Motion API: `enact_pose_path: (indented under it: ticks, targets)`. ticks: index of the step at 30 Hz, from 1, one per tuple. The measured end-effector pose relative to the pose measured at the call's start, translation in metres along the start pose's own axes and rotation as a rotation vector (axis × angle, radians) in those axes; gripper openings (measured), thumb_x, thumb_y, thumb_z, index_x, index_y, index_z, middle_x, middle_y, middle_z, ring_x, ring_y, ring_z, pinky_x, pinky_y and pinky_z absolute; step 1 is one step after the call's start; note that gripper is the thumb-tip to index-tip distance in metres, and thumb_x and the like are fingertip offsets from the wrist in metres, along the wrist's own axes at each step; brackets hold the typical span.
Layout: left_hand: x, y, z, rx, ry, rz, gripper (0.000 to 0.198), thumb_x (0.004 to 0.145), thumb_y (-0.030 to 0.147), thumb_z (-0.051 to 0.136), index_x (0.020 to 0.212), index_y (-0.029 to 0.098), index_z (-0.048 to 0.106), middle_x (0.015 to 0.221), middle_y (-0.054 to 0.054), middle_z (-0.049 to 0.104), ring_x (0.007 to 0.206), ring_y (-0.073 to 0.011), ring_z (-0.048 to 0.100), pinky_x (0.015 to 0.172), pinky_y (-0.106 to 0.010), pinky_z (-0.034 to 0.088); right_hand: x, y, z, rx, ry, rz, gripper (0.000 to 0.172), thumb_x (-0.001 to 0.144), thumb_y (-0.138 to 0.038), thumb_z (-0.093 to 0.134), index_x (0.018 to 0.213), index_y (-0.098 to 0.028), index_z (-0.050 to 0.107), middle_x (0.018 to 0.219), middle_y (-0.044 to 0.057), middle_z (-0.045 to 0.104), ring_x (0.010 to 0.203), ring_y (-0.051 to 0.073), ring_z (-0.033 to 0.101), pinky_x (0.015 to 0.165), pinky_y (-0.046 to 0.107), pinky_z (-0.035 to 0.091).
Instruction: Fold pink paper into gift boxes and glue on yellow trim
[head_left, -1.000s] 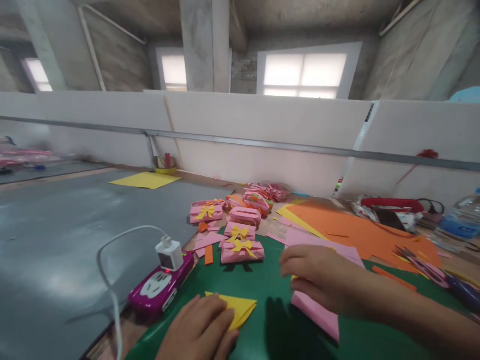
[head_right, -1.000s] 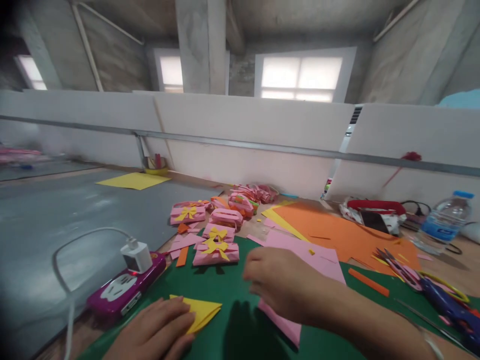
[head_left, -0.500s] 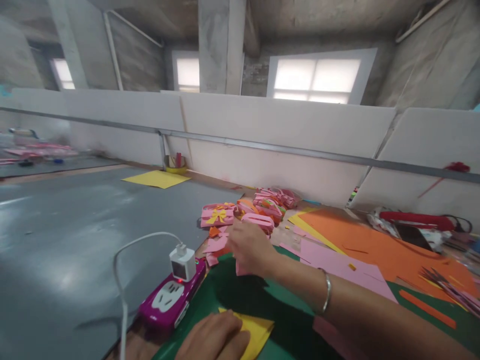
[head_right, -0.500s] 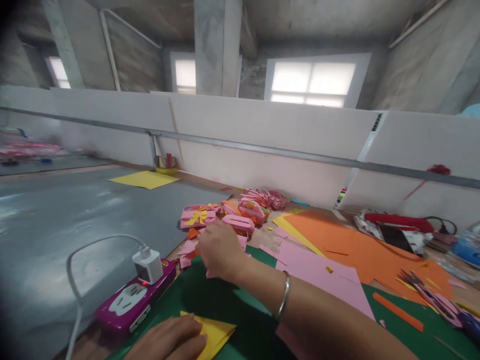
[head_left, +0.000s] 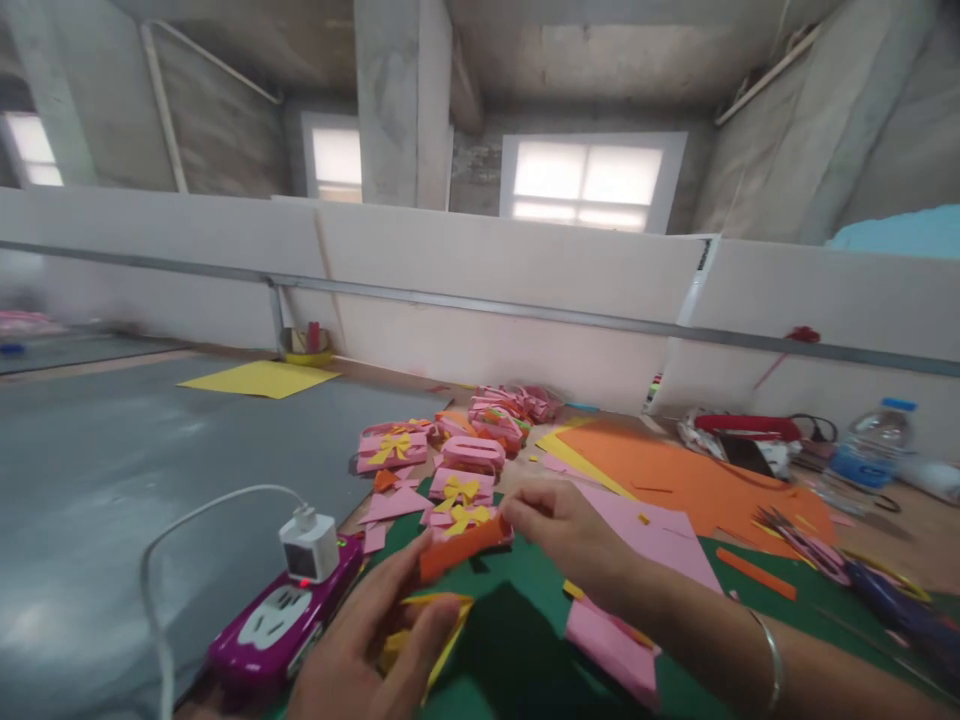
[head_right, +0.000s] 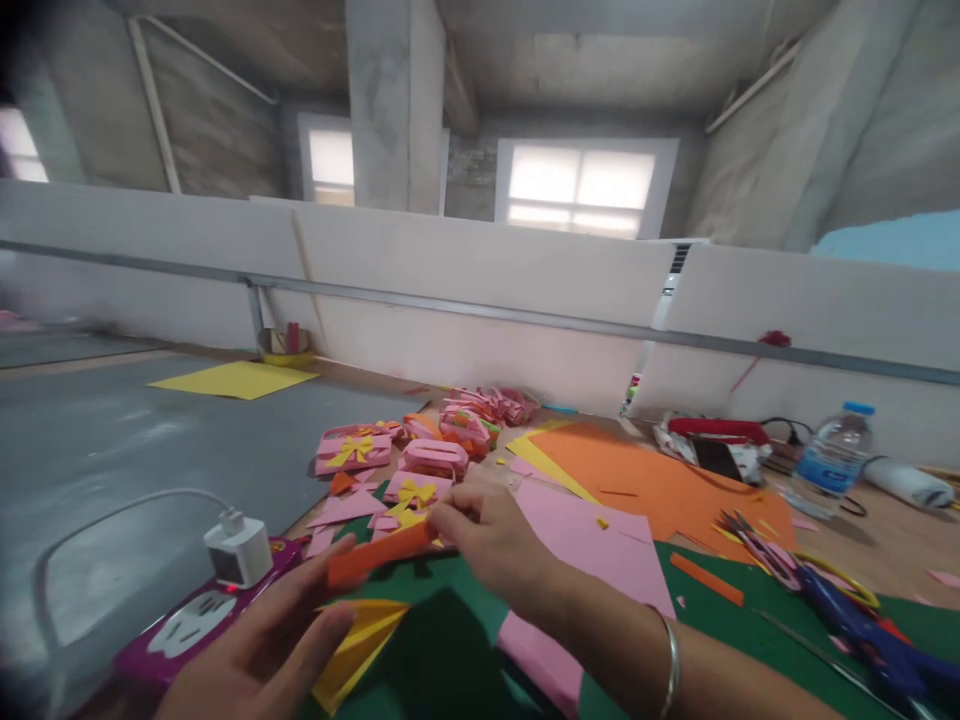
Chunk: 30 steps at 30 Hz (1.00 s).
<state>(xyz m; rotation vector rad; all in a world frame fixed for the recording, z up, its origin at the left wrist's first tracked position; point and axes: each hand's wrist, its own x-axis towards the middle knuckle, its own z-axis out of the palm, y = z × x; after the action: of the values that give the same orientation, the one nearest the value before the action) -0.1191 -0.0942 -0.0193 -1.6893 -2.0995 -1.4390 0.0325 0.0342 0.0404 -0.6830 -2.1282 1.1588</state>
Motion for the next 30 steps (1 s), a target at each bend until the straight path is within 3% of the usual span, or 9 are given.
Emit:
enact_pose_path:
  ticks: [3,6,10,13,16,18,23,27,30]
  targets:
    - [0.01,0.036,0.004,-0.305,-0.283,-0.141,0.034,0.081,0.045,0.05,0.101,0.025,0.067,0.079,0.002,0.074,0.077,-0.0167,0.069,0.065,-0.022,0.056,-0.034,0.0,-0.017,-0.005,0.041,-0.032,0.025,0.081,-0.035,0.052,0.068,-0.015,0.061,0.069,0.001,0.057,0.067,0.012,0.05,0.06,0.023,0.039]
    - [0.013,0.064,0.016,-0.37,-0.295,-0.158,0.026,0.076,0.044,0.057,0.089,0.027,0.072,0.075,0.003,0.074,0.074,-0.0164,0.068,0.064,-0.021,0.054,-0.065,0.007,-0.036,0.017,0.097,0.018,0.028,0.083,-0.04,0.051,0.08,-0.015,0.065,0.069,0.002,0.058,0.061,0.011,0.05,0.055,0.022,0.039]
    - [0.017,0.09,0.038,-0.317,-0.285,-0.051,0.02,0.07,0.043,0.062,0.08,0.03,0.073,0.08,0.003,0.075,0.076,-0.0172,0.068,0.073,-0.024,0.052,-0.097,0.019,-0.06,0.166,0.096,0.098,0.029,0.084,-0.04,0.049,0.09,-0.014,0.061,0.07,0.002,0.06,0.056,0.01,0.054,0.053,0.022,0.042]
    - [0.026,0.109,0.054,-0.317,-0.408,0.048,0.022,0.071,0.043,0.06,0.08,0.028,0.073,0.077,0.002,0.075,0.072,-0.0171,0.067,0.069,-0.024,0.052,-0.108,0.027,-0.077,0.134,0.184,0.103,0.016,0.08,-0.027,0.053,0.082,-0.013,0.061,0.066,0.0,0.059,0.053,0.009,0.055,0.054,0.022,0.043]
    - [0.04,0.122,0.066,-0.269,-0.527,0.129,0.023,0.069,0.043,0.06,0.078,0.026,0.073,0.075,0.001,0.074,0.07,-0.0179,0.066,0.065,-0.025,0.05,-0.113,0.033,-0.095,-0.044,0.282,0.091,0.01,0.075,-0.014,0.054,0.07,-0.013,0.062,0.059,-0.002,0.056,0.052,0.008,0.052,0.053,0.019,0.04]
    - [0.049,0.124,0.07,-0.206,-0.578,0.107,0.024,0.067,0.044,0.061,0.075,0.025,0.073,0.073,0.0,0.073,0.069,-0.0191,0.065,0.065,-0.027,0.048,-0.117,0.036,-0.102,-0.114,0.225,0.17,0.01,0.072,-0.012,0.054,0.066,-0.013,0.062,0.053,-0.003,0.054,0.05,0.007,0.049,0.048,0.017,0.036]
    - [0.062,0.107,0.075,-0.181,-0.896,-0.106,0.029,0.066,0.043,0.062,0.079,0.018,0.07,0.072,-0.001,0.07,0.069,-0.0192,0.061,0.062,-0.027,0.044,-0.126,0.039,-0.096,0.038,0.001,0.506,0.009,0.067,-0.016,0.053,0.064,-0.013,0.061,0.053,-0.003,0.054,0.047,0.007,0.05,0.044,0.016,0.036]
    - [0.057,0.091,0.084,-0.276,-1.037,-0.098,0.018,0.067,0.033,0.06,0.076,0.017,0.062,0.066,0.002,0.061,0.063,-0.0147,0.054,0.059,-0.025,0.04,-0.128,0.04,-0.082,-0.161,-0.044,0.526,0.012,0.067,-0.022,0.055,0.061,-0.013,0.061,0.05,-0.003,0.051,0.045,0.007,0.044,0.04,0.016,0.03]
    - [0.052,0.088,0.087,-0.215,-1.008,-0.063,0.01,0.065,0.025,0.057,0.07,0.017,0.059,0.062,0.003,0.058,0.06,-0.0145,0.051,0.057,-0.026,0.038,-0.126,0.042,-0.075,-0.281,-0.05,0.502,0.014,0.067,-0.022,0.053,0.059,-0.014,0.061,0.048,-0.004,0.049,0.046,0.008,0.043,0.04,0.017,0.029]
